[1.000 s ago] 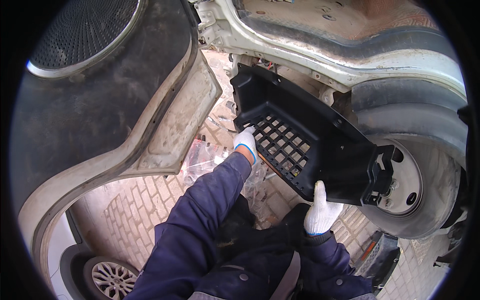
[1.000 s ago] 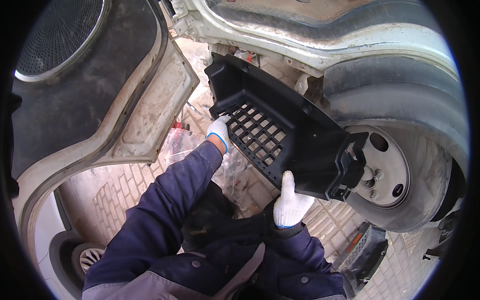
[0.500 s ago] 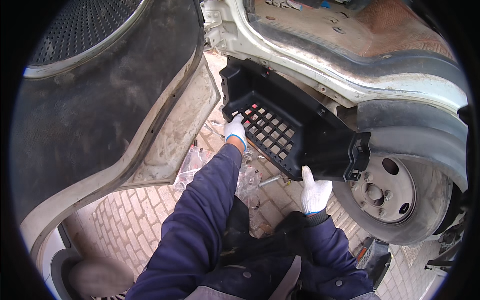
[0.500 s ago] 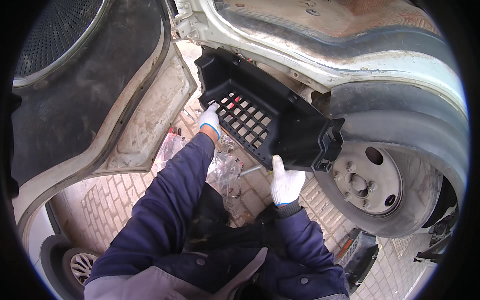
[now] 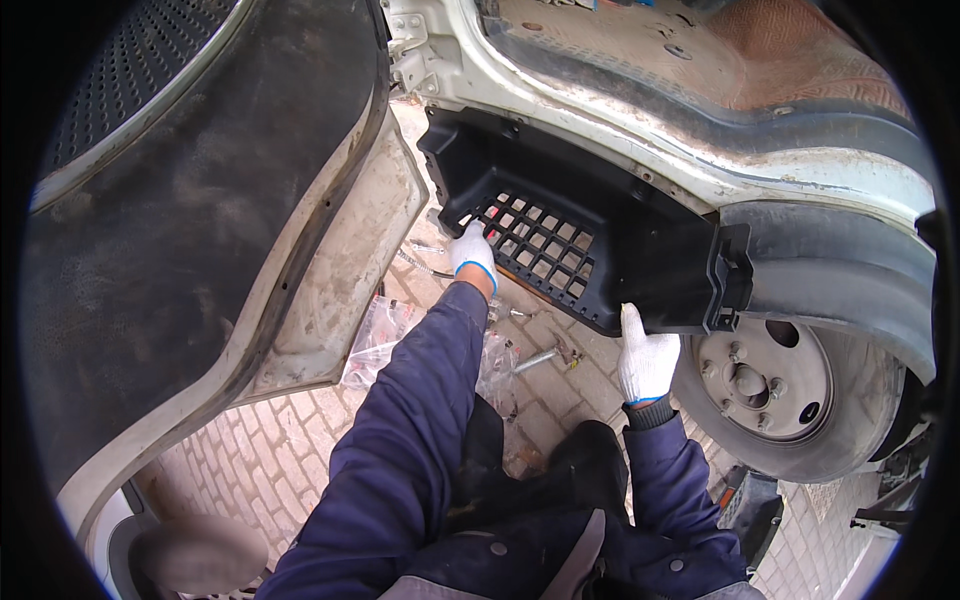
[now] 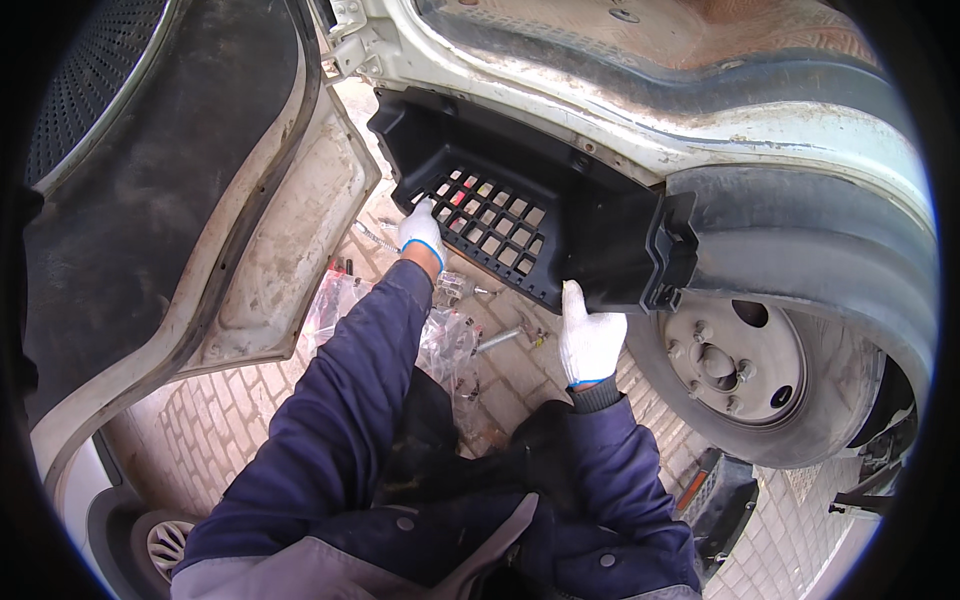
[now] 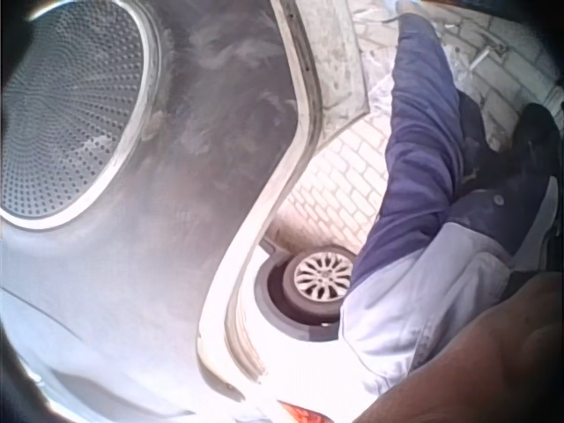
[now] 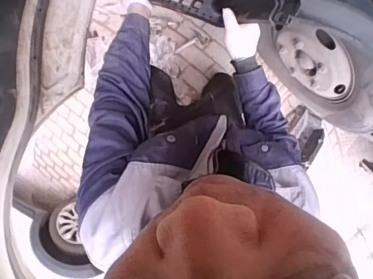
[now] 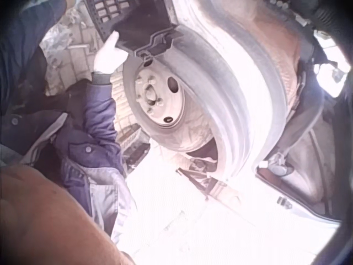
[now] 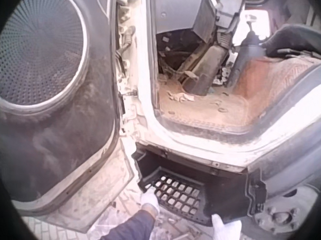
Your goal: The person kneels under a vehicle and repeatedly attempts to fit a black plastic underbody panel into place. They align the panel, press it against the chassis, and use a metal bar to tap or adjust the fit, but the panel is not fully secured by the end of the clip.
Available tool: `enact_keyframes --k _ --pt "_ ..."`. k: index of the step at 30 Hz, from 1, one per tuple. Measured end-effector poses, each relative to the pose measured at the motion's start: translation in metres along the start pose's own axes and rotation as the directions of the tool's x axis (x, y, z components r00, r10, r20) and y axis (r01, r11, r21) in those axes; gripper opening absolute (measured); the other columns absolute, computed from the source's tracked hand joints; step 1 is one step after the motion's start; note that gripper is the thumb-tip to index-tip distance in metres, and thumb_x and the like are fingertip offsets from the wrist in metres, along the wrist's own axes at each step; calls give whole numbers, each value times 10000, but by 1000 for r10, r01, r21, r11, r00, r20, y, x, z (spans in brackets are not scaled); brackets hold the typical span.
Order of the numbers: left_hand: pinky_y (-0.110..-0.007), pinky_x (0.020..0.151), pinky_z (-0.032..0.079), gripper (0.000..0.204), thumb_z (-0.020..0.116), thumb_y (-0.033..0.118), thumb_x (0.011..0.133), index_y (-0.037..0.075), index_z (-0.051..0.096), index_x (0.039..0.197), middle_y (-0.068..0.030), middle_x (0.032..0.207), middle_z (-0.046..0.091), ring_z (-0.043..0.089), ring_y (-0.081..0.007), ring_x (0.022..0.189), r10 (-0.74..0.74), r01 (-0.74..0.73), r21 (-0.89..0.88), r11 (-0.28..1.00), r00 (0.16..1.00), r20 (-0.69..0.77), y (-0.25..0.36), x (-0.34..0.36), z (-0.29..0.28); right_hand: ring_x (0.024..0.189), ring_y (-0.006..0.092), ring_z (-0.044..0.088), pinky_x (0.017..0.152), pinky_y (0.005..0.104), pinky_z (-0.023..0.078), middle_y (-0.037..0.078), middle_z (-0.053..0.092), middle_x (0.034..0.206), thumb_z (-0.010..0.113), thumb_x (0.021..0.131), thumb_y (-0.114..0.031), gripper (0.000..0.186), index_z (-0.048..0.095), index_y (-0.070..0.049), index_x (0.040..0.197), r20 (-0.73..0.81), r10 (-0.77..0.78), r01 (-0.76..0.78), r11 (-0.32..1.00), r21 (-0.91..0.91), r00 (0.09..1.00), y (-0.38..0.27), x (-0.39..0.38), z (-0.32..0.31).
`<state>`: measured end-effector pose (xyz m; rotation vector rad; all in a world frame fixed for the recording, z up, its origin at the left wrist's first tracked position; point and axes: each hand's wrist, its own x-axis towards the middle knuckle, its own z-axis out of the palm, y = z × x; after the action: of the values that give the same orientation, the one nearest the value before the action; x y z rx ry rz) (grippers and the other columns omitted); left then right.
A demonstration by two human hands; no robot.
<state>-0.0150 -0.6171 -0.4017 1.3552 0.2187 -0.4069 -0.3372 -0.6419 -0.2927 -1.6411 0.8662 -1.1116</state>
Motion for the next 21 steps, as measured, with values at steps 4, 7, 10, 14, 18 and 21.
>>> enact_keyframes --k 4,7,10,14,18,21 --pt "-441 940 513 593 625 397 941 -152 691 1155 -312 1159 735 701 -409 1062 53 -43 128 991 996 -69 3 -6 2 980 241 699 928 357 532 165 760 1122 765 969 -86 292 678 89 1186 27 28 -28 1000 14 999 3 0 -3" --pt "-432 950 510 575 617 365 937 -164 682 1153 -323 1180 729 695 -422 1088 47 -39 100 994 995 -87 6 -10 1 981 238 699 926 360 534 164 760 1116 765 965 -72 292 677 91 1190 -17 9 -8 1000 19 1000 2 -3 0" --pt "-424 945 508 573 616 357 938 -168 677 1158 -315 1158 732 692 -414 1069 53 -45 89 995 995 -85 6 -10 0 983 238 698 926 362 535 164 758 1119 764 962 -64 297 671 93 1197 -27 -12 13 999 34 1000 -1 -2 1" --pt "-438 966 502 584 615 361 945 -166 669 1190 -326 1186 725 687 -435 1106 16 -15 42 999 1000 -26 7 -8 -3 971 248 707 916 364 538 163 767 1101 765 962 -71 274 686 86 1172 -26 -16 16 1000 9 1000 -3 0 -1" --pt "-471 985 501 629 605 413 955 -168 677 1184 -355 1215 711 677 -470 1162 71 -67 300 952 997 0 14 -12 -4 955 262 714 900 372 543 169 771 1081 767 977 -106 276 692 86 1159 -10 -45 45 998 -39 999 -2 1 -2" --pt "-478 1003 501 652 589 436 962 -171 677 1183 -363 1241 698 663 -474 1211 77 -66 363 929 997 -15 21 -16 -3 940 266 718 887 378 546 171 775 1067 765 995 -144 288 699 87 1153 -47 -75 72 995 -63 996 0 2 -2"
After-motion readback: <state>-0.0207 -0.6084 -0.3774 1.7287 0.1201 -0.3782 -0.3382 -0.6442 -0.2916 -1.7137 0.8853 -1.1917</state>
